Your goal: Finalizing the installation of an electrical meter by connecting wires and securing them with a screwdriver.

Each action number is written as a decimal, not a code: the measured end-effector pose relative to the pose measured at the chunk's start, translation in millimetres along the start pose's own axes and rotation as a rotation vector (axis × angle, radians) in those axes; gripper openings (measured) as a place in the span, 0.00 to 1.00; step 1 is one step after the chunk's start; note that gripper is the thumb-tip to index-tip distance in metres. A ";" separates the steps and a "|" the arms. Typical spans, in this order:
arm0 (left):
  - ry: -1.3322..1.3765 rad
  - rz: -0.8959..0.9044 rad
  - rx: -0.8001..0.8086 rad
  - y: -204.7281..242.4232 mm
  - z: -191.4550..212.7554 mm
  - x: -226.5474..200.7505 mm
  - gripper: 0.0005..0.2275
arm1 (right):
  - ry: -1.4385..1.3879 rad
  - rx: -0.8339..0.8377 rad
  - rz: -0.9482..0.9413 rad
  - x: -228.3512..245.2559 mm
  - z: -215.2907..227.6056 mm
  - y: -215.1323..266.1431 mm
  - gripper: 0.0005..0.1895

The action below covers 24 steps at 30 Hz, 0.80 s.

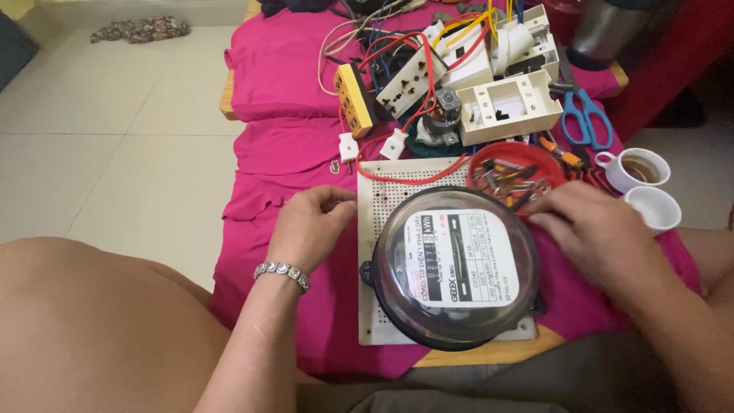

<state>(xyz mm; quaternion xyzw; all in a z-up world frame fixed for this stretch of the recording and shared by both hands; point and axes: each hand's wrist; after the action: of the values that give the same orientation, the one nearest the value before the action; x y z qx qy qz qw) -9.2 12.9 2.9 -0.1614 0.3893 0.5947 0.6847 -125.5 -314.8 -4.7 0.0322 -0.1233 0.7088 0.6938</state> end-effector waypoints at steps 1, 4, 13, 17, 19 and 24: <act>0.000 0.002 -0.004 1.1 0.8 -1.4 0.13 | -0.001 -0.001 0.004 3.4 -1.0 -5.8 0.05; -0.010 0.041 0.002 3.3 2.0 -2.9 0.12 | -0.047 0.152 -0.075 9.7 -7.1 -19.7 0.09; -0.014 0.063 0.040 -3.8 -5.8 -5.5 0.12 | -0.210 0.194 -0.393 19.8 6.4 -31.9 0.15; -0.035 0.036 0.046 -8.9 -12.5 -3.0 0.12 | -0.131 0.214 -0.456 26.0 8.7 -50.1 0.12; -0.033 0.050 0.052 -8.7 -11.4 -4.5 0.12 | -0.147 0.230 -0.466 32.7 10.4 -59.3 0.12; -0.043 0.052 0.035 -7.9 -9.4 -3.3 0.12 | -0.151 0.268 -0.339 40.0 9.9 -75.7 0.11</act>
<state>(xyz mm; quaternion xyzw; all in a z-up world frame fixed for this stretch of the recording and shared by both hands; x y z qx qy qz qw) -4.9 2.3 -2.7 -0.1262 0.3890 0.6086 0.6800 -53.1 -277.4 23.4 0.1974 -0.0724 0.5876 0.7814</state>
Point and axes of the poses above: each hand's wrist, its own y-axis away from the middle knuckle, its own z-axis out of the back of the hand, x = y × z, and after that the axes turned 9 degrees about x, right-handed
